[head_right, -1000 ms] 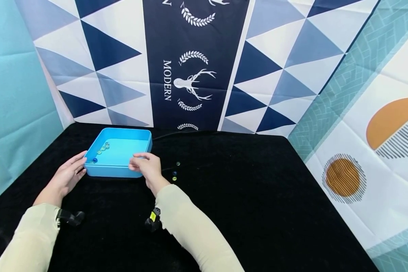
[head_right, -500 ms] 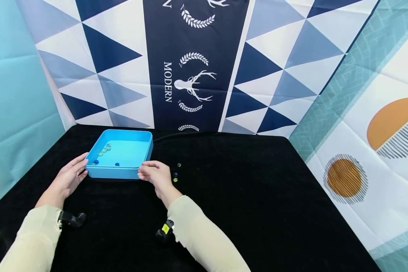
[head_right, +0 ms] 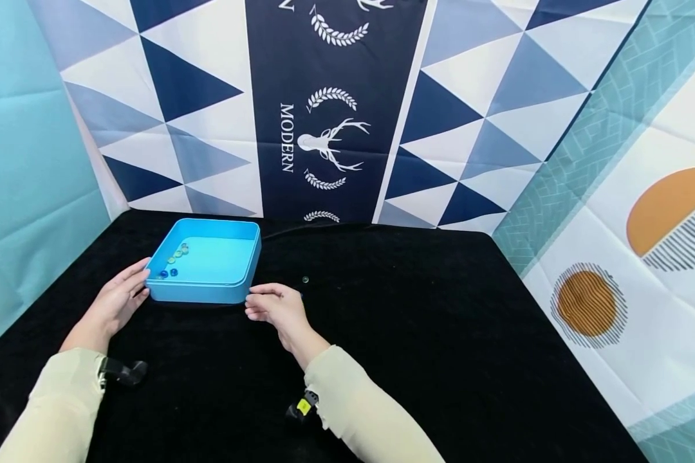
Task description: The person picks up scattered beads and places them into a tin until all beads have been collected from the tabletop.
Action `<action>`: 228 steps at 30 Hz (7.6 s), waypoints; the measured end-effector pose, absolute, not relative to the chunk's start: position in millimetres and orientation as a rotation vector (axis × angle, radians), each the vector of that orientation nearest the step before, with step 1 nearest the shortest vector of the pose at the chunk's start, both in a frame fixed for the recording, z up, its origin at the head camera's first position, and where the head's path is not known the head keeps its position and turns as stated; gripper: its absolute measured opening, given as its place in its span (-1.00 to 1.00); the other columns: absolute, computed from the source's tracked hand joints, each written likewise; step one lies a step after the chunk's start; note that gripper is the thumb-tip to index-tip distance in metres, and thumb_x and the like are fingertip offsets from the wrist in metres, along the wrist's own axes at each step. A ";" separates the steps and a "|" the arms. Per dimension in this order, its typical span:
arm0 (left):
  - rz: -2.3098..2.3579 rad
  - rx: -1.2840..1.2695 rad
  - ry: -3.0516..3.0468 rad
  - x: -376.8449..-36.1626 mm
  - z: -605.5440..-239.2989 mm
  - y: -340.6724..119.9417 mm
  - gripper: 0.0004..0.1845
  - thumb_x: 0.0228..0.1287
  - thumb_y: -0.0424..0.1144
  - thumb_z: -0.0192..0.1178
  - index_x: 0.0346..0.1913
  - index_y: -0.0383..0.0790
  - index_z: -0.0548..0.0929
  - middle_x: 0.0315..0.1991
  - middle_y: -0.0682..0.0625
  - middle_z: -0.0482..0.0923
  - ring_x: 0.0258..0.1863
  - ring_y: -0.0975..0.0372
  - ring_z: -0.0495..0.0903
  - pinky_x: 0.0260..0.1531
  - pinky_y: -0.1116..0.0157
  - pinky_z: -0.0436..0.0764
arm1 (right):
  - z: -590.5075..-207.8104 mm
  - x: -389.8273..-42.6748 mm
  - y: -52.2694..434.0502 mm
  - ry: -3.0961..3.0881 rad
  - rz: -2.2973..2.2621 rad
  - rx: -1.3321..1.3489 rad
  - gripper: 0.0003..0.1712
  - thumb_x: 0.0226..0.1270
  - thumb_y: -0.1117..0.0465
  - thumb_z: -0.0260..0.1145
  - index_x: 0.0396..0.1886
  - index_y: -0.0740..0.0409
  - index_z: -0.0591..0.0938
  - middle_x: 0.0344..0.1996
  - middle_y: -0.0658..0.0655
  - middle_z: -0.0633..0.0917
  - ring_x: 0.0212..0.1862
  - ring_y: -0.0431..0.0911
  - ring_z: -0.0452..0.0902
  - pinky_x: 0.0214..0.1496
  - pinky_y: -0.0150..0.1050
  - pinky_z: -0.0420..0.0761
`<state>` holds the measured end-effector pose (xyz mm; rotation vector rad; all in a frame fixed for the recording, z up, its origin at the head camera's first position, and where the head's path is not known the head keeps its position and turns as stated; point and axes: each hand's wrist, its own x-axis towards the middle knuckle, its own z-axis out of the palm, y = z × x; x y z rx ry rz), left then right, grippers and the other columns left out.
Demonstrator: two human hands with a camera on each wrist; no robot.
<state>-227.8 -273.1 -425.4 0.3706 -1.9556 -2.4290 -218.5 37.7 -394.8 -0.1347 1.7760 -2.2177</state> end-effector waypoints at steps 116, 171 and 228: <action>-2.417 0.374 -1.955 -229.7 -427.6 -271.7 -0.25 0.27 0.02 0.15 0.45 -0.04 0.11 0.46 0.01 -0.08 0.10 0.31 0.24 -0.21 0.57 0.43 | -407.2 -261.8 39.7 1.687 -2.346 -0.056 -0.70 0.18 0.47 0.26 -0.07 0.50 0.53 -0.41 0.20 0.68 -0.43 -0.15 0.62 -0.26 -0.31 0.61; -2.450 0.399 -1.945 -229.6 -425.8 -272.6 -0.24 0.25 0.03 0.17 0.45 -0.01 0.11 0.46 0.03 -0.09 0.11 0.30 0.23 -0.21 0.58 0.44 | -391.2 -262.9 -33.9 1.686 -2.345 -0.071 -0.68 0.10 0.49 0.32 -0.09 0.42 0.60 -0.44 0.24 0.70 -0.44 -0.13 0.65 -0.23 -0.25 0.62; -2.423 0.388 -1.948 -234.0 -431.6 -273.2 -0.27 0.28 0.03 0.14 0.44 0.00 0.11 0.46 0.03 -0.09 0.19 0.24 0.17 -0.22 0.59 0.43 | -409.8 -261.7 104.4 1.851 -2.340 -0.046 -0.68 0.21 0.48 0.20 -0.04 0.54 0.49 -0.47 0.15 0.67 -0.52 -0.18 0.59 -0.42 -0.39 0.58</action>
